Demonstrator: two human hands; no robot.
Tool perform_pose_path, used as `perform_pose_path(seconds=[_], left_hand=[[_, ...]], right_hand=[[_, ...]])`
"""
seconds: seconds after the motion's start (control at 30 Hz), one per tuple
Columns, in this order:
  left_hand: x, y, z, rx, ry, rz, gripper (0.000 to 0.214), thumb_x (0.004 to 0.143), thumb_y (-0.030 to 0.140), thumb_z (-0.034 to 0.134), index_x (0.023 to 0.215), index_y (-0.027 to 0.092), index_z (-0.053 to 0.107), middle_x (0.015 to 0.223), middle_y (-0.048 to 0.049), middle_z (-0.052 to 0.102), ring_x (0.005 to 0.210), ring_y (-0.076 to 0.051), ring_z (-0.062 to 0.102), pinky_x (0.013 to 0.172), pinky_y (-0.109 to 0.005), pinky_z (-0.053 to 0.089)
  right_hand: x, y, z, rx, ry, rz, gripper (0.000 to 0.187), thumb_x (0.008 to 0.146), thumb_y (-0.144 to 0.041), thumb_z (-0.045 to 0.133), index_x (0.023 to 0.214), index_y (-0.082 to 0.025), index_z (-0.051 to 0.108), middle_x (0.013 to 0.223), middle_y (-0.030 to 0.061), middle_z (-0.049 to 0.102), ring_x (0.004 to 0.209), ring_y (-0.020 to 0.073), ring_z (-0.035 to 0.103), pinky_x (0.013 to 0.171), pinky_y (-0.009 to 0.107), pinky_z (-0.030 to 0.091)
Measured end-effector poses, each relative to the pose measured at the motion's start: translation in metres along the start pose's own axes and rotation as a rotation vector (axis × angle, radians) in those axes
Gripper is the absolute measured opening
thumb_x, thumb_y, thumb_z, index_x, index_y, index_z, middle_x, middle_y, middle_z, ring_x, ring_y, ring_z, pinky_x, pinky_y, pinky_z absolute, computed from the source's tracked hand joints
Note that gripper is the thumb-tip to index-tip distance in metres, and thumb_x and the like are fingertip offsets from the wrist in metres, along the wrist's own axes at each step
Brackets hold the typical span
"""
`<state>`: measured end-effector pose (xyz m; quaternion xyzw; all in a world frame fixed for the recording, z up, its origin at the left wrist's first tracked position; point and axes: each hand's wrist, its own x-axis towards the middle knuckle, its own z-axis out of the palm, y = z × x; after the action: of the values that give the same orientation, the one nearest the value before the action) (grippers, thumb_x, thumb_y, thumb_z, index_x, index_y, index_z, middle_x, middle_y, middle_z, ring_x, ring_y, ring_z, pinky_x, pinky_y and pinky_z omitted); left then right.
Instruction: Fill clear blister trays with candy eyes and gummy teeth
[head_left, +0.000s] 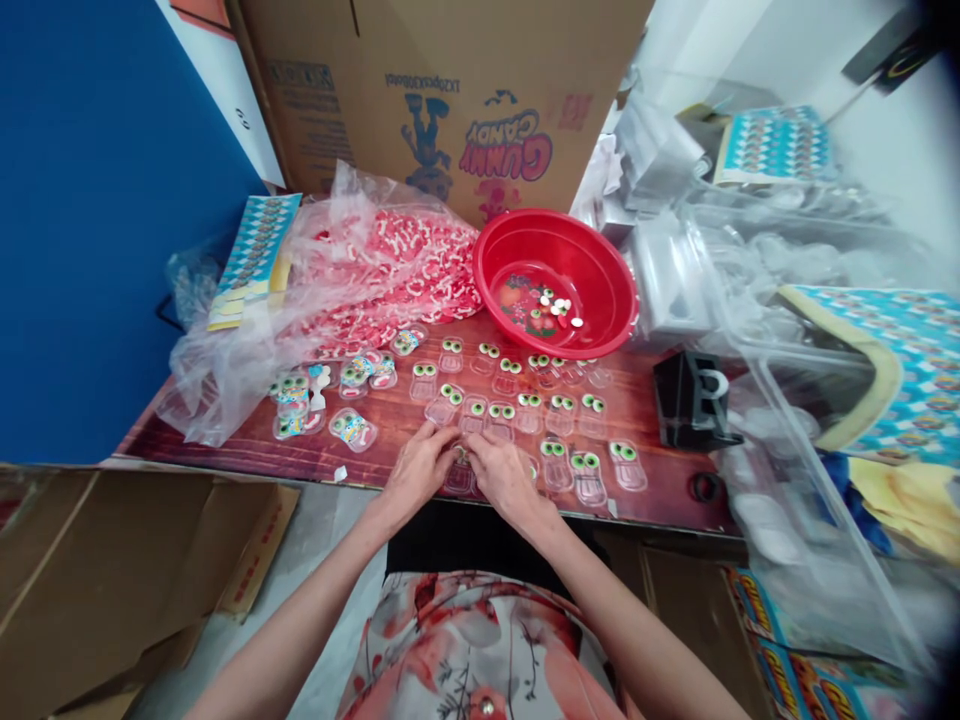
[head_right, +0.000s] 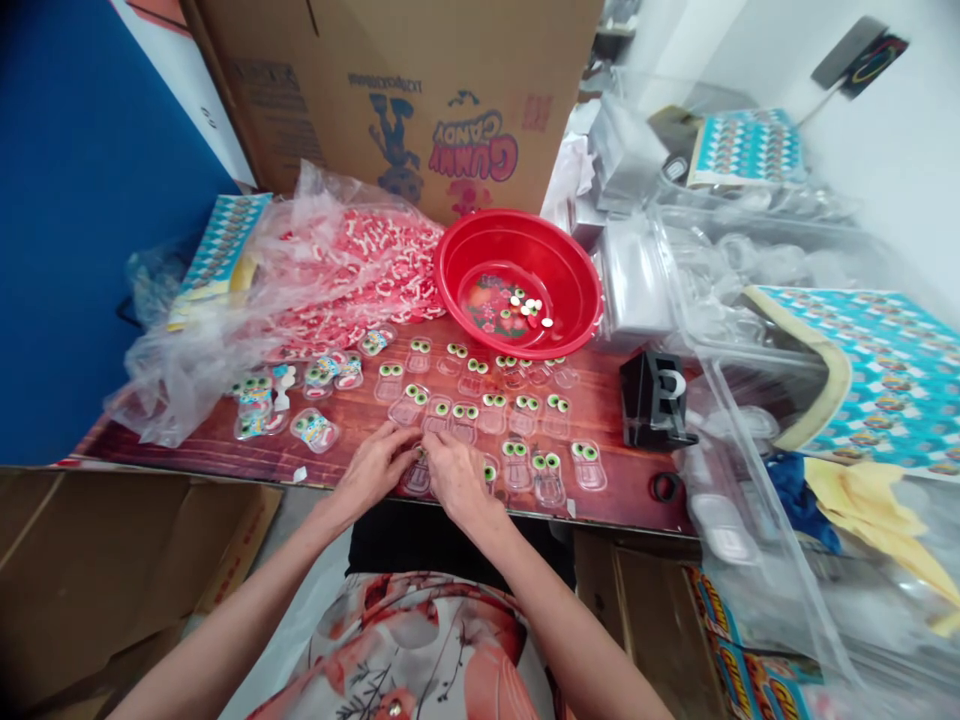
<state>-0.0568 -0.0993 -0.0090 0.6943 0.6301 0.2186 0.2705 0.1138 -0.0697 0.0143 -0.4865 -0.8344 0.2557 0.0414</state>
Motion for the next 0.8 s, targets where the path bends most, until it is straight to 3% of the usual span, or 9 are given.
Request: perform_pose_path(seconds=[0.37, 0.5, 0.6, 0.7, 0.8], left_hand=[[-0.006, 0.017, 0.004, 0.074, 0.011, -0.093, 0.028, 0.094, 0.019, 0.048, 0.113, 0.016, 0.069, 0.103, -0.0101, 0.062, 0.092, -0.022, 0.064, 0.084, -0.033, 0.051], [-0.008, 0.016, 0.007, 0.063, 0.042, -0.099, 0.025, 0.094, 0.018, 0.049, 0.11, 0.016, 0.069, 0.1, -0.009, 0.063, 0.09, -0.021, 0.064, 0.084, -0.032, 0.051], [-0.011, 0.011, 0.007, 0.01, 0.088, -0.095, 0.026, 0.095, 0.017, 0.047, 0.11, 0.017, 0.068, 0.099, -0.0089, 0.066, 0.093, -0.021, 0.064, 0.087, -0.032, 0.051], [-0.02, 0.006, 0.006, -0.043, 0.127, -0.092, 0.029, 0.097, 0.022, 0.045, 0.116, 0.019, 0.066, 0.102, -0.0088, 0.066, 0.095, -0.021, 0.064, 0.09, -0.034, 0.052], [-0.037, 0.002, 0.005, -0.095, 0.059, -0.073, 0.04, 0.095, 0.035, 0.054, 0.133, 0.023, 0.058, 0.114, -0.0091, 0.061, 0.085, -0.018, 0.065, 0.084, -0.035, 0.055]], right_hand=[[-0.004, -0.017, 0.007, -0.214, -0.098, 0.077, 0.036, 0.098, -0.013, 0.039, 0.128, -0.018, 0.059, 0.118, 0.0159, 0.063, 0.106, 0.0257, 0.063, 0.084, 0.033, 0.049], [-0.004, -0.016, 0.006, -0.168, -0.065, 0.076, 0.03, 0.097, -0.013, 0.042, 0.115, -0.018, 0.066, 0.109, 0.0137, 0.066, 0.097, 0.0242, 0.066, 0.077, 0.03, 0.048], [-0.005, -0.009, 0.005, 0.004, 0.039, 0.059, 0.027, 0.098, -0.016, 0.044, 0.1, -0.019, 0.071, 0.1, 0.0086, 0.068, 0.085, 0.0198, 0.066, 0.07, 0.026, 0.045], [-0.012, 0.0, 0.004, 0.218, 0.227, 0.048, 0.025, 0.097, -0.016, 0.048, 0.093, -0.019, 0.073, 0.09, 0.0059, 0.068, 0.077, 0.0167, 0.064, 0.071, 0.025, 0.044], [-0.028, 0.011, -0.002, 0.348, 0.406, 0.07, 0.022, 0.095, -0.016, 0.051, 0.09, -0.018, 0.073, 0.084, 0.0051, 0.067, 0.076, 0.0169, 0.062, 0.073, 0.026, 0.045]])
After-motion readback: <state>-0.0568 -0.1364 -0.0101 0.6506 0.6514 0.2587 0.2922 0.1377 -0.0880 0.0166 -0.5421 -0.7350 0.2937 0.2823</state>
